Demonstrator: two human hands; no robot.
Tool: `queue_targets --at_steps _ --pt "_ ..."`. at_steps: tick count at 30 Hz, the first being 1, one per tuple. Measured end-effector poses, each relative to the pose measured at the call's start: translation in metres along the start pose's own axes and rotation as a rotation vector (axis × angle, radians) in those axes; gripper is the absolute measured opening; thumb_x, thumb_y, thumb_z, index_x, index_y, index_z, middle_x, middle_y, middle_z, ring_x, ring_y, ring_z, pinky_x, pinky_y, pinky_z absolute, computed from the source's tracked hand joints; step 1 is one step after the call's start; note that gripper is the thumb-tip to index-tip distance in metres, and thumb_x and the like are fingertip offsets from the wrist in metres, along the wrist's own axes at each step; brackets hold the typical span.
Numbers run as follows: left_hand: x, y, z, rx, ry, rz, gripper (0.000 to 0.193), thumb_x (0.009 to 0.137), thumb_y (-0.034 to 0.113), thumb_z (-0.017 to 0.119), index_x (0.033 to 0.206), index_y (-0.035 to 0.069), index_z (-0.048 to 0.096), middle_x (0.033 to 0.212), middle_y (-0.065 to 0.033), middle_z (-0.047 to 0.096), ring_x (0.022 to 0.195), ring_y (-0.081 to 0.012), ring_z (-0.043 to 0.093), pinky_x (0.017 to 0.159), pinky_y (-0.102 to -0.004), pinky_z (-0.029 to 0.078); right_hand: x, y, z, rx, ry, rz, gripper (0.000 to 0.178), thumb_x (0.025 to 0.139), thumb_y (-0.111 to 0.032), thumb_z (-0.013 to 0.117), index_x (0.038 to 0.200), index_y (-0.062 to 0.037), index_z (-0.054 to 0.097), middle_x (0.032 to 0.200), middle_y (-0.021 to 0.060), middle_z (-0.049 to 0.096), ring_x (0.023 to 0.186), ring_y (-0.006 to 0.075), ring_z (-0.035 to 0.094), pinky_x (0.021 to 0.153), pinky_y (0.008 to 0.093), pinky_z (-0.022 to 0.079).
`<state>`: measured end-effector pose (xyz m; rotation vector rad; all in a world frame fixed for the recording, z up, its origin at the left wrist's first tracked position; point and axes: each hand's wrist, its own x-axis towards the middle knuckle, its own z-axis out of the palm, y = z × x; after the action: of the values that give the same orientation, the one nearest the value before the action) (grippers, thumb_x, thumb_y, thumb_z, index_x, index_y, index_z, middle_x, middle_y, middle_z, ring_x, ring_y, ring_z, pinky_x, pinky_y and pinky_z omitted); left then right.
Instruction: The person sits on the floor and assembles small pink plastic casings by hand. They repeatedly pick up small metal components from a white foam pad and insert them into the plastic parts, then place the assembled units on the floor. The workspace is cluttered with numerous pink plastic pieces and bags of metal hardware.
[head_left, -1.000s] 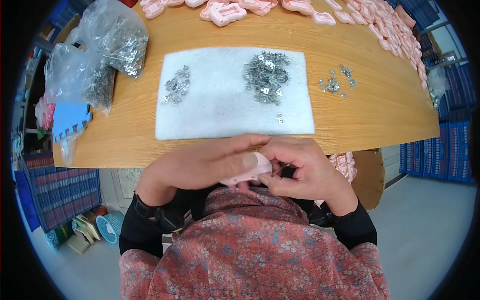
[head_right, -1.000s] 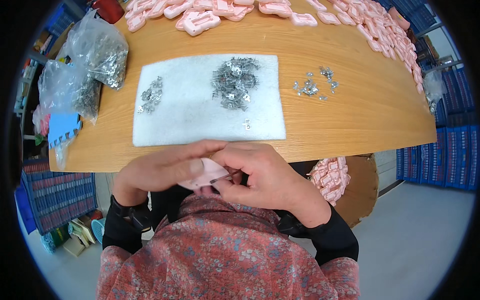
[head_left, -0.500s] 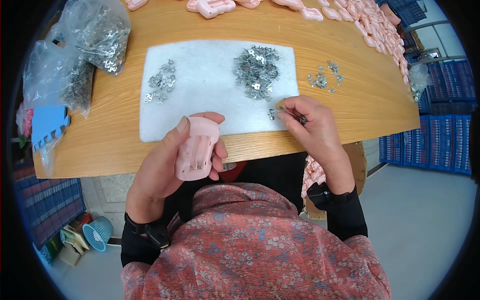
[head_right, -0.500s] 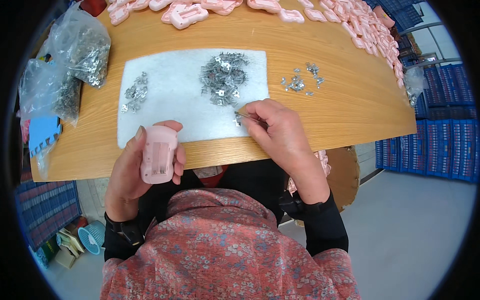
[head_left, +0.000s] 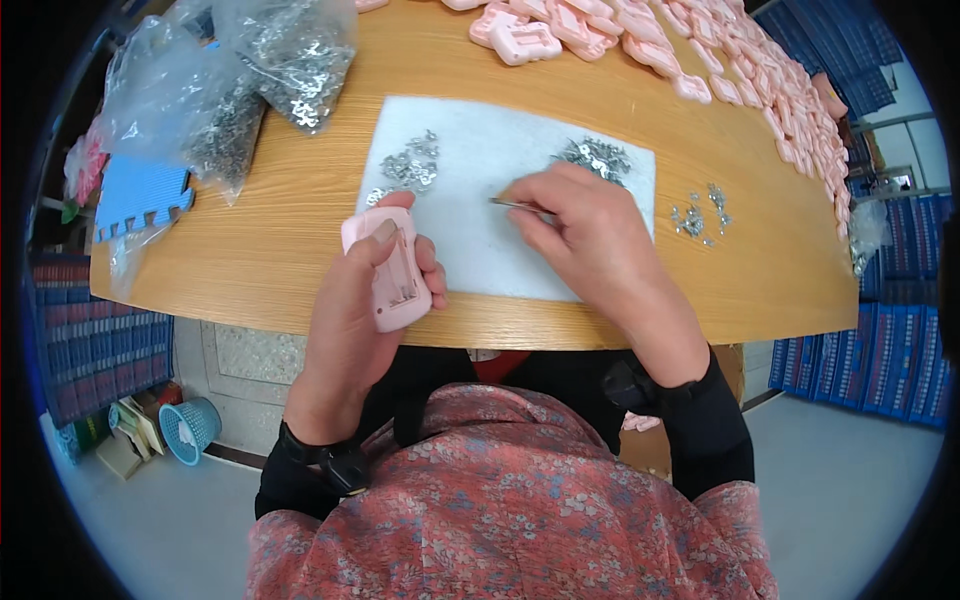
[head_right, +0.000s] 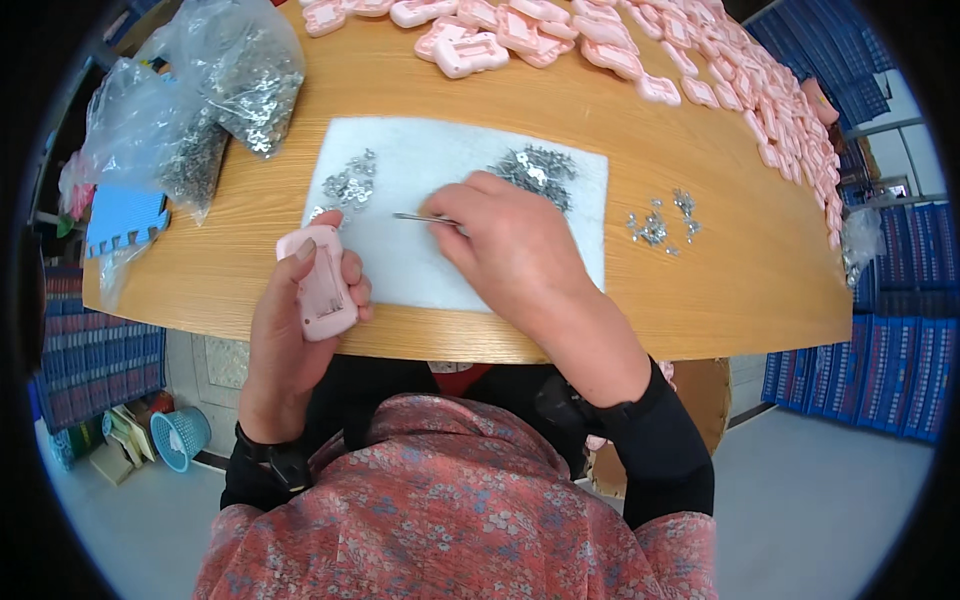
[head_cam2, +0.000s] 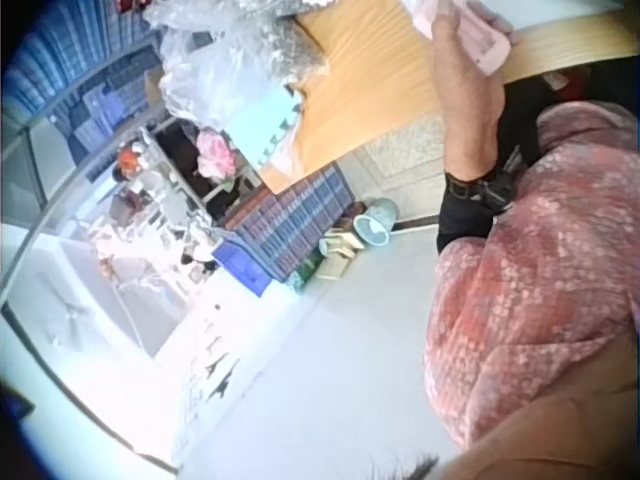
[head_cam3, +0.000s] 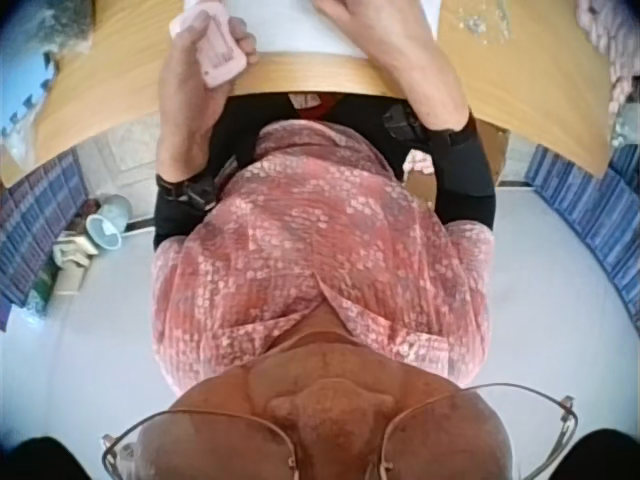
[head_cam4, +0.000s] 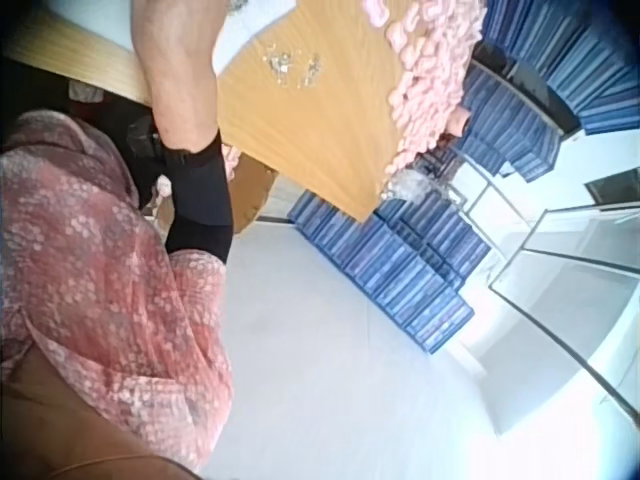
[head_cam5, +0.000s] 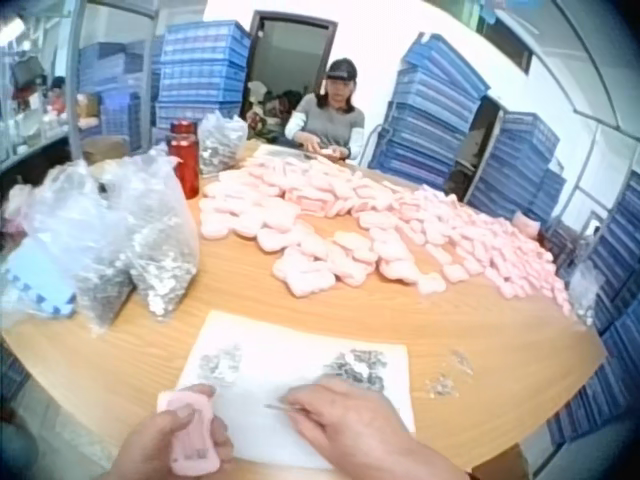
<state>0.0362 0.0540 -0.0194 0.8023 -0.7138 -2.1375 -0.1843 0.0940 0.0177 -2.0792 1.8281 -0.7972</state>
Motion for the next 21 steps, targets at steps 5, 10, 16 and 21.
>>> queue_targets --at_steps 5,10,16,21 --pt "0.0 0.0 -0.006 -0.088 -0.049 -0.055 0.046 0.098 0.032 0.048 0.136 0.006 0.042 0.088 -0.009 0.058 0.074 -0.0205 0.059 0.066 -0.0344 0.05 0.052 0.001 0.028 -0.062 -0.085 -0.07 0.013 0.085 -0.011 0.068 0.097 -0.0038 0.069 0.086 0.0142 0.066 0.078 0.033 0.065 0.07 0.04 0.051" --pt "0.001 0.003 -0.012 -0.08 -0.088 -0.113 0.047 0.098 0.033 0.049 0.137 0.007 0.041 0.088 -0.0097 0.058 0.075 -0.0214 0.06 0.067 -0.035 0.051 0.074 0.002 0.042 -0.156 -0.158 -0.109 0.015 0.085 -0.013 0.067 0.096 -0.0033 0.069 0.085 0.0145 0.065 0.078 0.0348 0.064 0.07 0.0429 0.051" --pt "0.001 0.004 -0.014 -0.047 -0.087 -0.132 0.049 0.096 0.031 0.053 0.138 0.009 0.04 0.089 -0.0094 0.058 0.076 -0.0217 0.06 0.066 -0.0357 0.051 0.075 0.0 0.04 -0.233 -0.159 -0.05 0.014 0.084 -0.02 0.062 0.09 -0.0077 0.066 0.089 0.0144 0.066 0.082 0.0361 0.065 0.071 0.0474 0.053" --pt "0.002 0.01 -0.003 -0.018 -0.004 -0.119 0.05 0.094 0.026 0.06 0.137 0.009 0.041 0.093 -0.0092 0.06 0.078 -0.0199 0.061 0.069 -0.0344 0.055 0.056 -0.011 0.013 -0.028 -0.1 -0.04 0.011 0.084 -0.016 0.064 0.09 -0.0068 0.063 0.084 0.0108 0.063 0.076 0.0336 0.064 0.066 0.0413 0.052"
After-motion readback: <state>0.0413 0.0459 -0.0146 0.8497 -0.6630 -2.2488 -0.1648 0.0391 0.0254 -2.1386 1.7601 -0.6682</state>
